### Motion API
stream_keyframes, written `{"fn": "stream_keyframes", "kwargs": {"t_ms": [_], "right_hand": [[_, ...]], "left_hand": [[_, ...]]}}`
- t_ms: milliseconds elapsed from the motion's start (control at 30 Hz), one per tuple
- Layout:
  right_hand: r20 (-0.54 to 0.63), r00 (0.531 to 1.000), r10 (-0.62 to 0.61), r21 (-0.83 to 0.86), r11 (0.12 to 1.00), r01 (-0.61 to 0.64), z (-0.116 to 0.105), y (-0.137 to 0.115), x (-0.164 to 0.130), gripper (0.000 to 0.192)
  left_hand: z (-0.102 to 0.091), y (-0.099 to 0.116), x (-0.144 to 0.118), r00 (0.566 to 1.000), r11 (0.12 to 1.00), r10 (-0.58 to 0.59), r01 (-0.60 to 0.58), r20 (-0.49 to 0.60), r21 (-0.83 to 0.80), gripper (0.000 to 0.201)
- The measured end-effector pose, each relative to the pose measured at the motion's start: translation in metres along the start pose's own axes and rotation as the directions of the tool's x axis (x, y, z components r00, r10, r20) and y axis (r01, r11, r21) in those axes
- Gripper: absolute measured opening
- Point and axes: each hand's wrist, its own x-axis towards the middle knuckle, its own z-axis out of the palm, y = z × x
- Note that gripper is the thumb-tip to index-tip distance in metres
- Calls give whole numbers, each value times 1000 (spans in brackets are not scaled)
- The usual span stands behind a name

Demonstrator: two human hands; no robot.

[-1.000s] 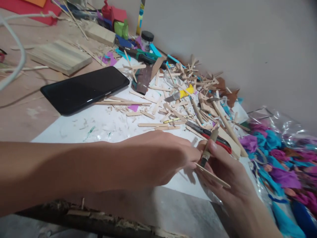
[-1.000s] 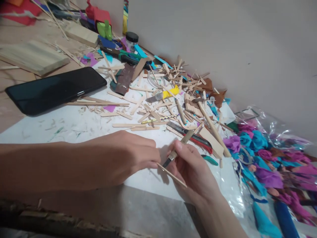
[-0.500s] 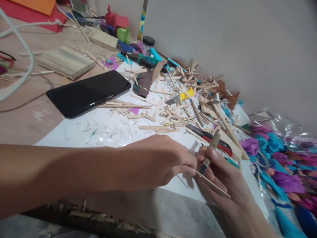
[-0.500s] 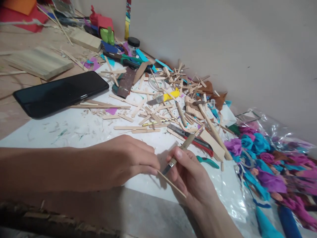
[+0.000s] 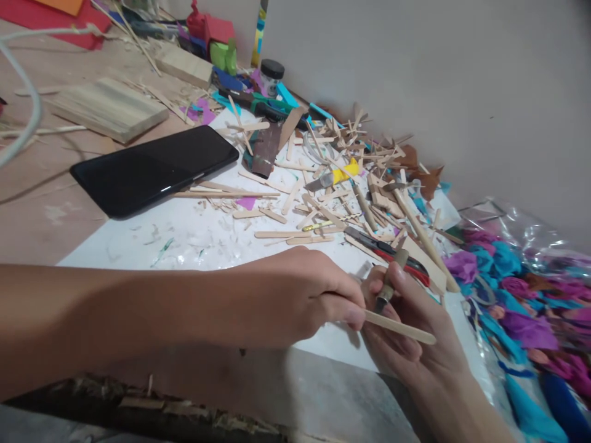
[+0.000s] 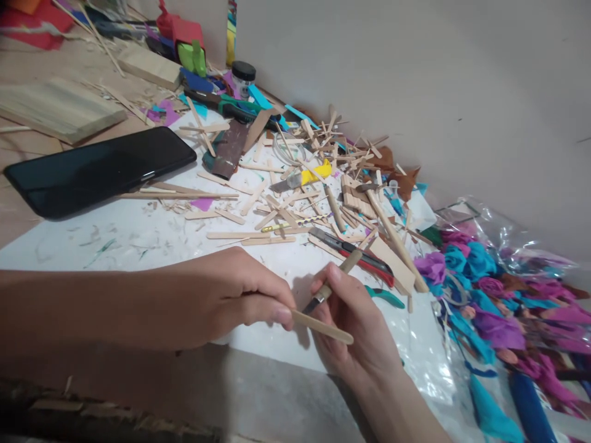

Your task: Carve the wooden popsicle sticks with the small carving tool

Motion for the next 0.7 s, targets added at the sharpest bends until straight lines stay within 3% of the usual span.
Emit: {"fn": "stream_keyframes", "kwargs": {"t_ms": [133,233,367,500,700], "right_hand": [[16,1000,9,17,1000,-10,0,1,0,35],[-42,999,-24,32,999,25,4,-2,3,34],[-175,971,-165,48,983,175,4,-9,3,24],[-279,897,-344,27,931,365,-3,-13,-10,20],[-170,858,-484,-137,874,466,-9,-13,-24,14]], "left_hand": [[-1,-2,2,1000,1000,2,-2,-7,-29,28],[-1,-1,2,1000,998,-28,28,-11,-54,28],[1,1,1,995,991,-96,97,14,-96,28],[2,3,1,990,983,-139,139,6,-117,28],[4,5,-1,991,989,-130,130,-6,-68,30]]}}
